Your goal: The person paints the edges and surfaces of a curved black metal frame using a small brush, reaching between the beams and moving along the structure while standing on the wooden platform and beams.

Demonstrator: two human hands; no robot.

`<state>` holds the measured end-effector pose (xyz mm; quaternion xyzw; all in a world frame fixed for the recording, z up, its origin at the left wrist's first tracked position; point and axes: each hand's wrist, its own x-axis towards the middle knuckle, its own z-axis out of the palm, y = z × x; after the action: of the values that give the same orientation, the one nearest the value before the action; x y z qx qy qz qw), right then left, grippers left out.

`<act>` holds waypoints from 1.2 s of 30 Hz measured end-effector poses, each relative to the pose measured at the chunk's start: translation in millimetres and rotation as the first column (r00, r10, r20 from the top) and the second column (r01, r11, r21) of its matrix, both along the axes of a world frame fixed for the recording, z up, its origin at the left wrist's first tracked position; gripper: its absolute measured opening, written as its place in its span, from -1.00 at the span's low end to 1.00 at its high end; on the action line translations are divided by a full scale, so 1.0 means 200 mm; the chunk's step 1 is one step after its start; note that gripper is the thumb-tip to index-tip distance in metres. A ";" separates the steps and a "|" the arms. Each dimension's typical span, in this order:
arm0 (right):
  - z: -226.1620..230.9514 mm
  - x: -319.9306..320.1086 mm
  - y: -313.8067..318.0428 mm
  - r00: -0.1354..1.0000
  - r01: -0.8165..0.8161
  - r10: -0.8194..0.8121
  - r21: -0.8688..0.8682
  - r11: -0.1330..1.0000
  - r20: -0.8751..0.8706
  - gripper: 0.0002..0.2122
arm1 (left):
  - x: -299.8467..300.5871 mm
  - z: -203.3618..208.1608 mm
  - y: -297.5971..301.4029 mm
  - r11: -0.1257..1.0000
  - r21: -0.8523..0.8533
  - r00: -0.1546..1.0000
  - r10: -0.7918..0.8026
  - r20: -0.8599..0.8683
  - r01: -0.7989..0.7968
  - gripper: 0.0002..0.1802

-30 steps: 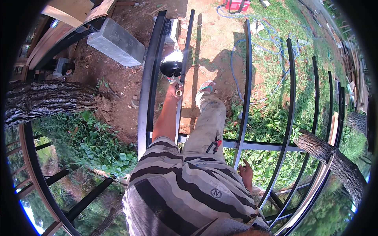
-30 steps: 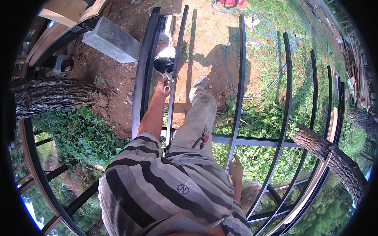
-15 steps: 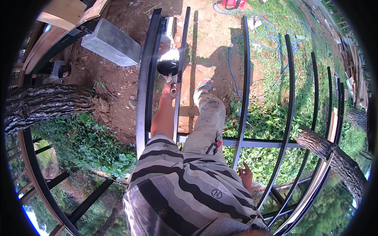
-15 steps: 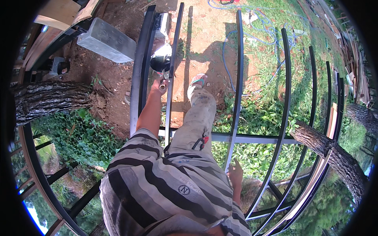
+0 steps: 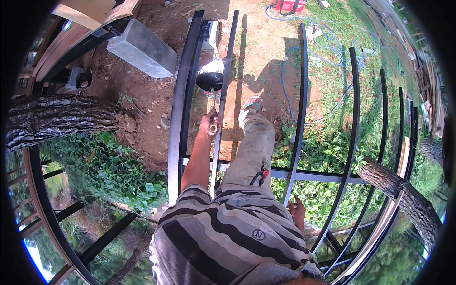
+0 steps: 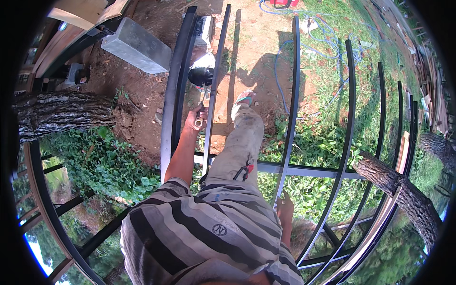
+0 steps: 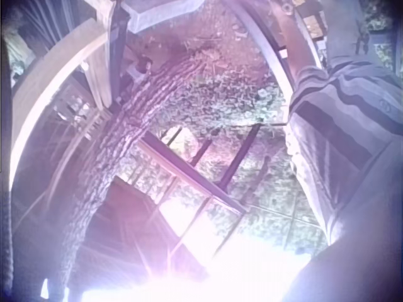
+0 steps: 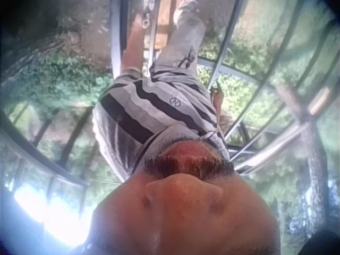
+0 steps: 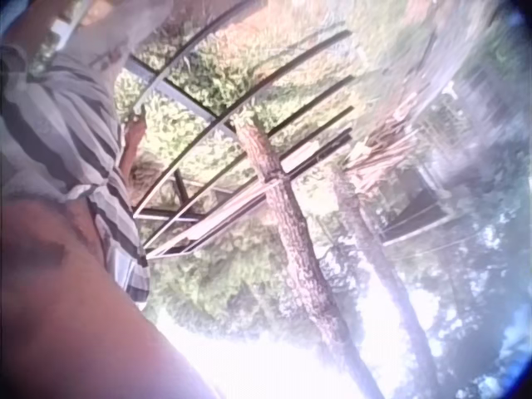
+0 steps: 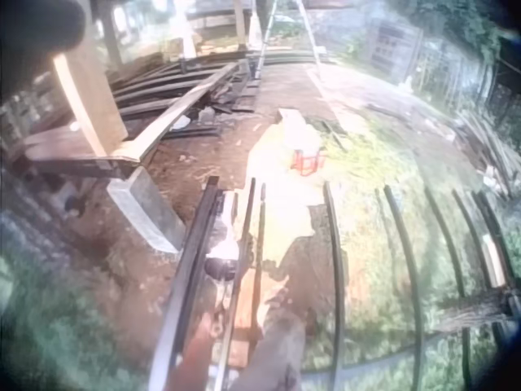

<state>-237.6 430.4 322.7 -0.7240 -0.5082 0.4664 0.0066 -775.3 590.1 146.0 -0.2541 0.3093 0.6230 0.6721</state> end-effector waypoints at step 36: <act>-0.06 0.06 0.02 0.999 0.045 -0.045 -0.034 0.998 0.002 -0.49 | -0.14 -0.12 -0.18 0.953 0.169 0.894 0.162 0.417 -0.252 -0.46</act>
<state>-225.2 434.4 310.6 -0.7357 -0.4835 0.4742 0.0043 -802.6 553.6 122.1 -0.3317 0.0665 0.6566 0.6741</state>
